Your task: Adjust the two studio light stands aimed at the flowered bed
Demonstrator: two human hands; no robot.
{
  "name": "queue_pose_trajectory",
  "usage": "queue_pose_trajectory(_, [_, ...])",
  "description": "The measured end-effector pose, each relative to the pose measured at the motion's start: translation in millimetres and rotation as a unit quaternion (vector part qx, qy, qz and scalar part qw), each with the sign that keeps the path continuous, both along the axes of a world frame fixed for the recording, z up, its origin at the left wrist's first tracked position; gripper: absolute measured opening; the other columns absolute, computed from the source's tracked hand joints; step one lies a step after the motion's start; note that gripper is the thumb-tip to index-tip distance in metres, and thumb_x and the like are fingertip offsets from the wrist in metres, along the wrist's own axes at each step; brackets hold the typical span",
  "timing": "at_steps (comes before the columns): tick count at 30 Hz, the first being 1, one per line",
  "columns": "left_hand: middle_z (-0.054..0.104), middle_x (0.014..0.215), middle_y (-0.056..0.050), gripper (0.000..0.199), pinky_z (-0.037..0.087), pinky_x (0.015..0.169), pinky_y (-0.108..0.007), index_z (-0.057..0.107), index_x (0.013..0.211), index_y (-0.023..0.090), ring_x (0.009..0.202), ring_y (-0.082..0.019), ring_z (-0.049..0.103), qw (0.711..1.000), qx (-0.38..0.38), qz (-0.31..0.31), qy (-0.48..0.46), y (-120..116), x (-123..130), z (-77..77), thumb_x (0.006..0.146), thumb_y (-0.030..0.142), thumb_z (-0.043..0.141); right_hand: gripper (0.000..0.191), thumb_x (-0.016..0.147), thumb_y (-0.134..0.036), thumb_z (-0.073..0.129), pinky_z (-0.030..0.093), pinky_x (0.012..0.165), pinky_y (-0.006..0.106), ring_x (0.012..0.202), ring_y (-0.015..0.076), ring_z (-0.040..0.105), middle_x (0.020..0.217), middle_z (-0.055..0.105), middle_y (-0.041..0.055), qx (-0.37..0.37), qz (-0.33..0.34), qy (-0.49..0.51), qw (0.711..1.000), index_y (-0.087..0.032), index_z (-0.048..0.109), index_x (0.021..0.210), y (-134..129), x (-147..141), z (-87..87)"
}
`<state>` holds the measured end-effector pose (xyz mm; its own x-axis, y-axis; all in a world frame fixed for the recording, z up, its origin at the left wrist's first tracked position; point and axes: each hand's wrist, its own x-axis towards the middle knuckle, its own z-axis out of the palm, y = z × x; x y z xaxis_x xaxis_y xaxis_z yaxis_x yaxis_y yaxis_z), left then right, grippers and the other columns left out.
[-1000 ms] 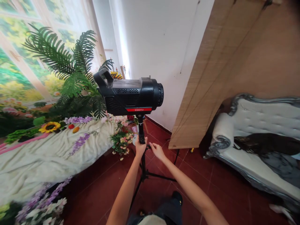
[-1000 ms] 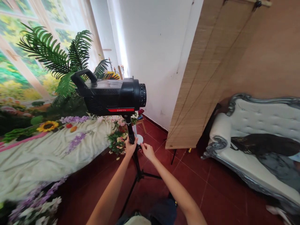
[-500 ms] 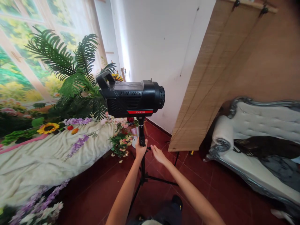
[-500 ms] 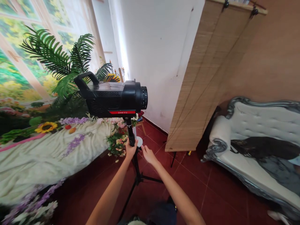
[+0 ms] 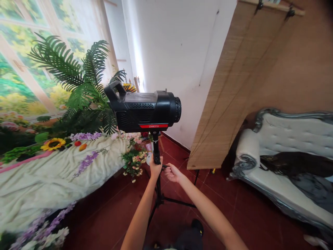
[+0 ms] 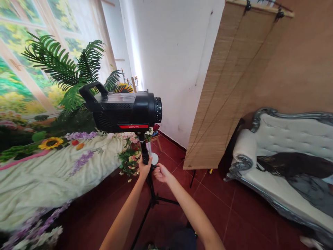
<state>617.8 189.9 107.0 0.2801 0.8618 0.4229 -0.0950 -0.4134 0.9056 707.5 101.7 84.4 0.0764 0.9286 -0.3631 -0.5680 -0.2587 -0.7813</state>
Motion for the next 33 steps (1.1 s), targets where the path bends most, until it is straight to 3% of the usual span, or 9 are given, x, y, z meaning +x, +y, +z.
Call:
queue_pose_trajectory(3, [0.059, 0.068, 0.0, 0.023, 0.047, 0.062, -0.027, 0.057, 0.081, 0.019, 0.061, -0.015, 0.057, 1.0, -0.004, 0.011, 0.011, 0, 2, -2.8, 0.071, 0.038, 0.065, 0.038, 0.094, -0.028, 0.026, 0.013, 0.035, 0.016, 0.037, 0.0065, 0.013, 0.047, 0.022, -0.0087, -0.007, 0.02, 0.04, 0.999, -0.022, 0.023, 0.056, -2, 2, 4.6])
queue_pose_trajectory(6, [0.06, 0.067, -0.001, 0.023, 0.048, 0.063, -0.027, 0.058, 0.081, 0.019, 0.061, -0.015, 0.056, 1.0, -0.005, 0.022, 0.021, 0, 4, -6.1, 0.071, 0.039, 0.064, 0.039, 0.095, -0.038, 0.024, 0.02, 0.038, 0.019, 0.038, 0.0081, 0.023, 0.049, 0.031, -0.0061, -0.061, -0.031, -0.174, 0.982, -0.022, 0.031, 0.06, -8, -1, 8.8])
queue_pose_trajectory(10, [0.059, 0.07, -0.001, 0.022, 0.047, 0.065, -0.028, 0.058, 0.083, 0.019, 0.065, -0.016, 0.056, 0.999, 0.006, 0.051, 0.017, -1, 7, -6.5, 0.072, 0.037, 0.063, 0.035, 0.093, -0.05, 0.034, 0.031, 0.055, 0.023, 0.063, 0.0147, 0.05, 0.07, 0.051, 0.0007, -0.005, -0.088, -0.557, 0.826, -0.022, 0.045, 0.077, -24, -2, 15.2])
queue_pose_trajectory(12, [0.058, 0.071, -0.001, 0.02, 0.047, 0.066, -0.028, 0.058, 0.083, 0.019, 0.065, -0.016, 0.055, 0.998, 0.015, 0.061, 0.017, -1, 8, -6.6, 0.072, 0.036, 0.063, 0.032, 0.093, -0.051, 0.036, 0.032, 0.06, 0.024, 0.073, 0.0173, 0.052, 0.082, 0.054, 0.003, 0.039, -0.067, -0.64, 0.765, -0.023, 0.047, 0.084, -29, 1, 18.2])
queue_pose_trajectory(14, [0.058, 0.071, -0.001, 0.02, 0.047, 0.067, -0.028, 0.059, 0.083, 0.019, 0.066, -0.016, 0.055, 0.998, 0.017, 0.063, 0.012, -2, 9, -7.6, 0.072, 0.035, 0.063, 0.03, 0.093, -0.049, 0.037, 0.032, 0.062, 0.025, 0.079, 0.0185, 0.052, 0.09, 0.054, 0.0051, 0.078, -0.041, -0.67, 0.737, -0.023, 0.049, 0.087, -30, 6, 19.7])
queue_pose_trajectory(23, [0.059, 0.071, 0.0, 0.021, 0.048, 0.064, -0.027, 0.059, 0.085, 0.018, 0.064, -0.015, 0.056, 0.998, 0.001, 0.056, -0.012, 0, 10, -16.0, 0.072, 0.034, 0.064, 0.025, 0.088, -0.04, 0.047, 0.033, 0.06, 0.023, 0.068, 0.0159, 0.048, 0.074, 0.055, 0.006, 0.194, 0.068, -0.668, 0.715, -0.021, 0.053, 0.074, 4, 41, 1.5])
queue_pose_trajectory(27, [0.057, 0.068, 0.001, 0.024, 0.047, 0.062, -0.026, 0.059, 0.088, 0.018, 0.061, -0.014, 0.054, 0.997, -0.001, 0.081, -0.015, -1, 13, -19.5, 0.071, 0.034, 0.063, 0.037, 0.095, -0.037, 0.031, 0.034, 0.06, 0.024, 0.058, 0.0145, 0.047, 0.064, 0.053, 0.0031, 0.211, 0.061, -0.65, 0.727, -0.021, 0.05, 0.067, 8, 37, -10.8])
queue_pose_trajectory(30, [0.056, 0.067, 0.001, 0.024, 0.047, 0.062, -0.025, 0.059, 0.086, 0.018, 0.06, -0.014, 0.054, 0.995, -0.011, 0.101, -0.02, -3, 15, -19.8, 0.07, 0.035, 0.064, 0.046, 0.097, -0.039, 0.02, 0.033, 0.058, 0.025, 0.053, 0.0141, 0.045, 0.058, 0.05, 0.0011, 0.188, 0.029, -0.63, 0.753, -0.022, 0.046, 0.064, 5, 29, -17.8])
queue_pose_trajectory(33, [0.057, 0.067, 0.001, 0.024, 0.047, 0.062, -0.025, 0.059, 0.086, 0.019, 0.06, -0.013, 0.054, 0.994, -0.026, 0.103, -0.022, -6, 14, -16.6, 0.07, 0.036, 0.064, 0.049, 0.097, -0.041, 0.019, 0.033, 0.059, 0.024, 0.054, 0.0146, 0.047, 0.057, 0.05, 0.0015, 0.152, 0.006, -0.641, 0.752, -0.022, 0.046, 0.062, 2, 23, -21.2])
